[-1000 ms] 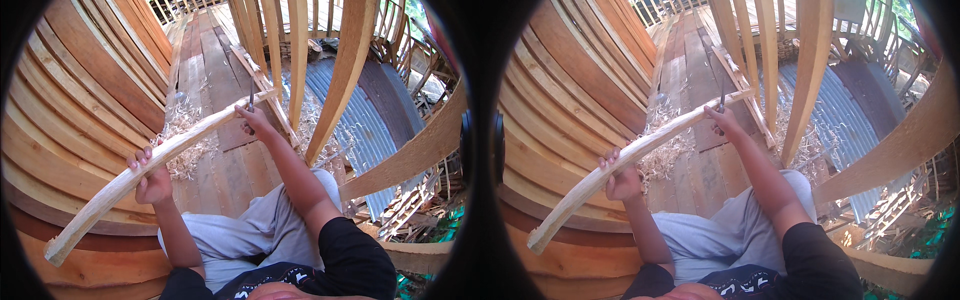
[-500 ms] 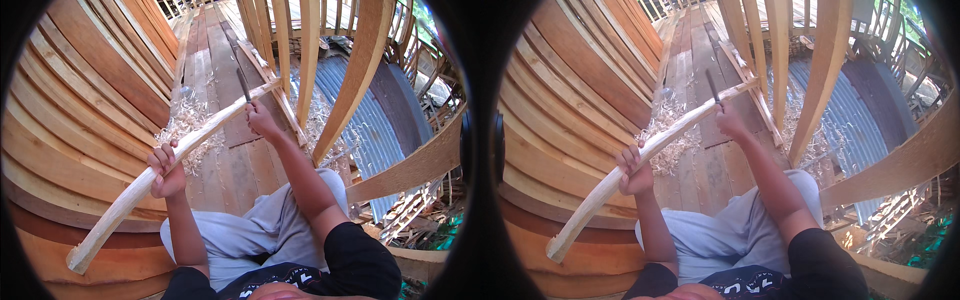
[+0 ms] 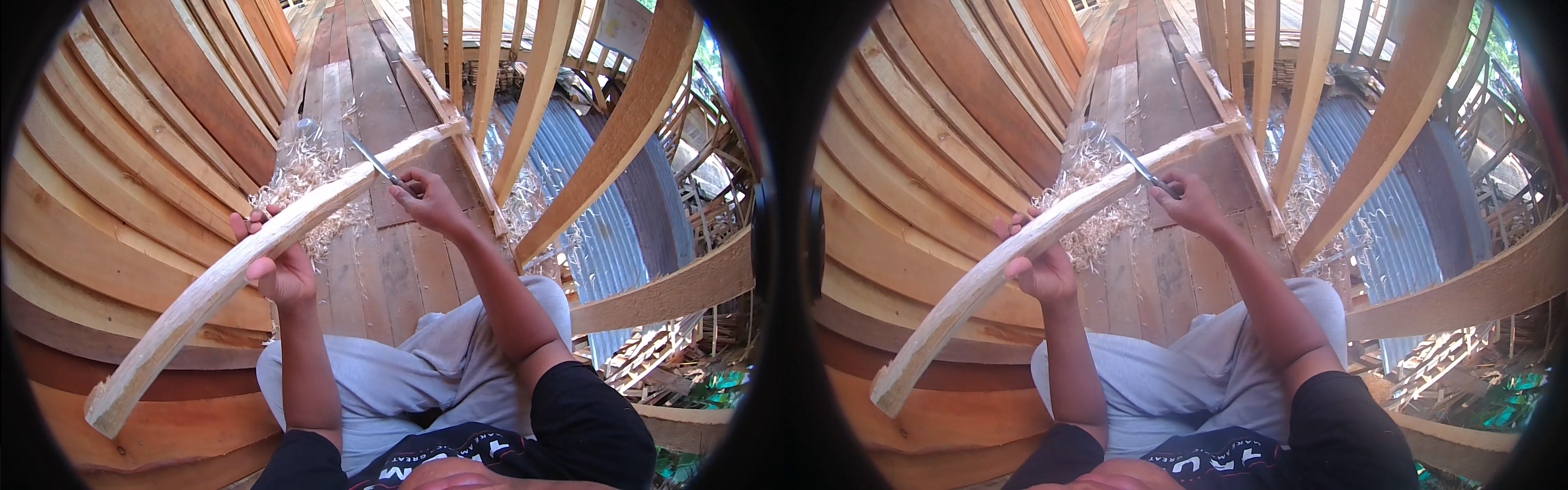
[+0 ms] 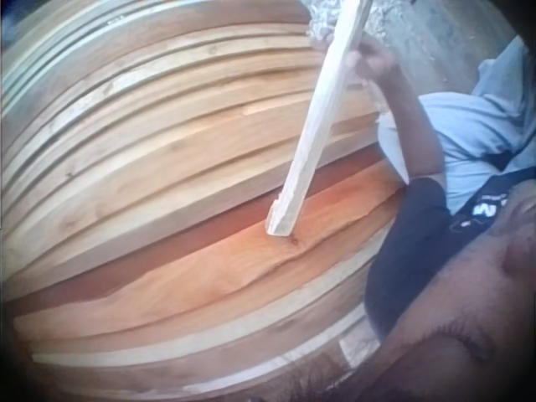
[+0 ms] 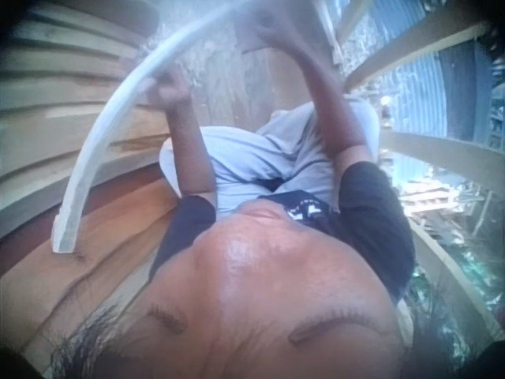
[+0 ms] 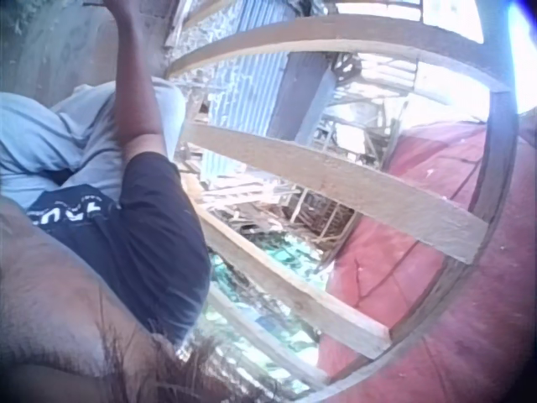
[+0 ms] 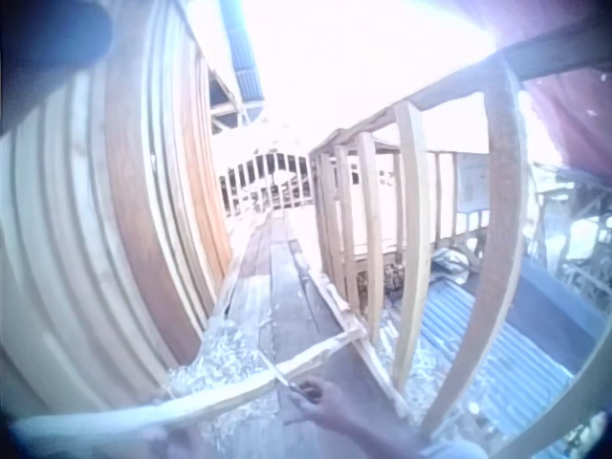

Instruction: The person sits on a wooden floor and uses a knife to shave and shape a long, curved piece of wood. They hold the wood with one hand and scrape the surface with the other, producing wood shavings that accumulate on the floor.

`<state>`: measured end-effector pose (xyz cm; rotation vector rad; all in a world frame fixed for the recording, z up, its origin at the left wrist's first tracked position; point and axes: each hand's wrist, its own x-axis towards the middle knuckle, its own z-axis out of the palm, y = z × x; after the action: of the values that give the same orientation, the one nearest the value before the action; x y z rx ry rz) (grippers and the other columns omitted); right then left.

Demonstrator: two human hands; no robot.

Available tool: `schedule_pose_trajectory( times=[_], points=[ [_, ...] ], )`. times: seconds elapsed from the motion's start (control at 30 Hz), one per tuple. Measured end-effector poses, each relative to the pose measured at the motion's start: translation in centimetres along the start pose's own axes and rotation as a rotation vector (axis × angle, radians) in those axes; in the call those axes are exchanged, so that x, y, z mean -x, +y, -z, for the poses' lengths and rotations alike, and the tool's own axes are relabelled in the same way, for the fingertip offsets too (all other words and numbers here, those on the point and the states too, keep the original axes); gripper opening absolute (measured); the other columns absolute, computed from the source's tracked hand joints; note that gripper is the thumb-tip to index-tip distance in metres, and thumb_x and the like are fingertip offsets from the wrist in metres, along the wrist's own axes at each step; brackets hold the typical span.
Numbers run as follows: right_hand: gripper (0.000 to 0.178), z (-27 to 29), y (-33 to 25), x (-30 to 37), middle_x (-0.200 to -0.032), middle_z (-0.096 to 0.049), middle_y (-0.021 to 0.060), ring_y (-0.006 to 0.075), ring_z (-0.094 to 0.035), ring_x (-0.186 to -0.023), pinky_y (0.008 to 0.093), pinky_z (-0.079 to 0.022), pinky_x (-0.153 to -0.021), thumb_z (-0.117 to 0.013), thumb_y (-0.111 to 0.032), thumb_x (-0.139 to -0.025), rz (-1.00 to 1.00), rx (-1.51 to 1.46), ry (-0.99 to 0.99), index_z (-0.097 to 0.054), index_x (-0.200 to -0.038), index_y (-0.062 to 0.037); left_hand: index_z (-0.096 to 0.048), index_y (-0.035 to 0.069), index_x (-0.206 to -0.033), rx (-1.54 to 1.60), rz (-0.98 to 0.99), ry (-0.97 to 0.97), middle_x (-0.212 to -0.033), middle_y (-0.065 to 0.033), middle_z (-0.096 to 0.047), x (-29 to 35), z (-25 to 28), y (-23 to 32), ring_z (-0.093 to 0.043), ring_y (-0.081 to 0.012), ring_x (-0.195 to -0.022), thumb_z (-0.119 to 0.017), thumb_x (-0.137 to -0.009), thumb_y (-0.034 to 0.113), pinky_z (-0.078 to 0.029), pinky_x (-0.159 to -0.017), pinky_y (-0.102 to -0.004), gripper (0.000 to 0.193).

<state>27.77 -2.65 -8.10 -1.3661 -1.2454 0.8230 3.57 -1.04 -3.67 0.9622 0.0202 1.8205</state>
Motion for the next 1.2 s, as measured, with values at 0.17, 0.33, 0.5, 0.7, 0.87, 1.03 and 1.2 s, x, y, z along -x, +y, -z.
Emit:
schedule_pose_trajectory(
  times=[0.17,0.33,0.5,0.7,0.87,1.03,1.2],
  points=[
    [0.025,0.3,-1.3,0.5,-0.061,-0.054,-0.0009,0.0081,-0.044,-0.055,0.0283,-0.036,-0.051,-0.066,-0.027,-0.090,-0.145,-0.018,-0.002,-0.065,-0.093,-0.0016,-0.053,0.014,-0.106,-0.100,0.005,-0.101,-0.088,0.0006,-0.047,0.3,0.5,0.0,-0.046,-0.0185,-0.104,-0.067,-0.085,0.029,-0.032,-0.113,-0.0465,0.030],
    [0.028,0.4,0.8,-0.6,-0.065,-0.055,0.0005,0.0085,-0.047,-0.057,0.0288,-0.039,-0.051,-0.065,-0.028,-0.089,-0.065,0.006,0.000,-0.066,-0.090,-0.0001,-0.053,0.015,-0.084,-0.336,-0.156,-0.302,-0.080,-0.0011,-0.044,0.9,-0.1,-1.2,-0.046,-0.0221,-0.093,-0.058,-0.083,0.030,-0.030,-0.110,-0.0541,0.016],
    [0.023,1.0,-0.8,0.3,-0.066,-0.054,0.0024,0.0089,-0.048,-0.058,0.0278,-0.041,-0.055,-0.058,-0.023,-0.093,-0.018,0.051,-0.093,-0.064,-0.092,-0.0008,-0.043,0.017,-0.074,-0.060,0.032,-0.246,-0.073,0.0015,-0.040,1.3,0.2,-0.3,-0.044,-0.0169,-0.079,-0.057,-0.084,0.031,-0.034,-0.099,-0.0455,0.022],
    [0.037,0.8,0.6,-0.2,-0.066,-0.055,0.0060,0.0141,-0.052,-0.060,0.0308,-0.044,-0.060,-0.042,-0.030,-0.099,-0.175,-0.037,-0.280,-0.062,-0.086,-0.0008,-0.037,0.017,-0.069,-0.033,0.017,-0.222,-0.062,0.0023,-0.036,0.5,1.1,0.5,-0.040,-0.0144,-0.066,-0.060,-0.074,0.024,-0.033,-0.081,-0.0384,0.025],
    [0.058,-0.4,0.1,0.1,-0.073,-0.062,0.0220,0.0390,-0.059,-0.068,0.0480,-0.047,-0.072,-0.027,-0.035,-0.100,-0.121,0.427,0.010,-0.063,-0.075,0.0020,-0.036,0.020,-0.069,-0.057,0.057,-0.271,-0.064,0.0054,-0.033,0.7,1.4,0.9,-0.039,-0.0115,-0.069,-0.058,-0.073,0.024,-0.033,-0.087,-0.0364,0.023],
    [0.055,-4.5,-3.6,1.5,-0.082,-0.063,0.0298,0.0493,-0.059,-0.081,0.0558,-0.045,-0.082,-0.028,-0.030,-0.097,-0.158,0.629,0.029,-0.066,-0.075,0.0028,-0.038,0.018,-0.068,-0.086,0.031,-0.099,-0.064,0.0037,-0.035,1.6,0.1,1.2,-0.040,-0.0126,-0.068,-0.057,-0.073,0.022,-0.034,-0.087,-0.0382,0.020],
    [0.051,-4.0,-0.9,-0.3,-0.077,-0.061,0.0306,0.0490,-0.059,-0.078,0.0571,-0.045,-0.077,-0.035,-0.030,-0.095,-0.089,0.580,0.137,-0.060,-0.066,0.0041,-0.037,0.019,-0.068,-0.047,0.046,0.150,-0.064,0.0036,-0.036,1.4,0.3,0.8,-0.041,-0.0135,-0.069,-0.056,-0.072,0.022,-0.033,-0.089,-0.0390,0.019]
  ],
)
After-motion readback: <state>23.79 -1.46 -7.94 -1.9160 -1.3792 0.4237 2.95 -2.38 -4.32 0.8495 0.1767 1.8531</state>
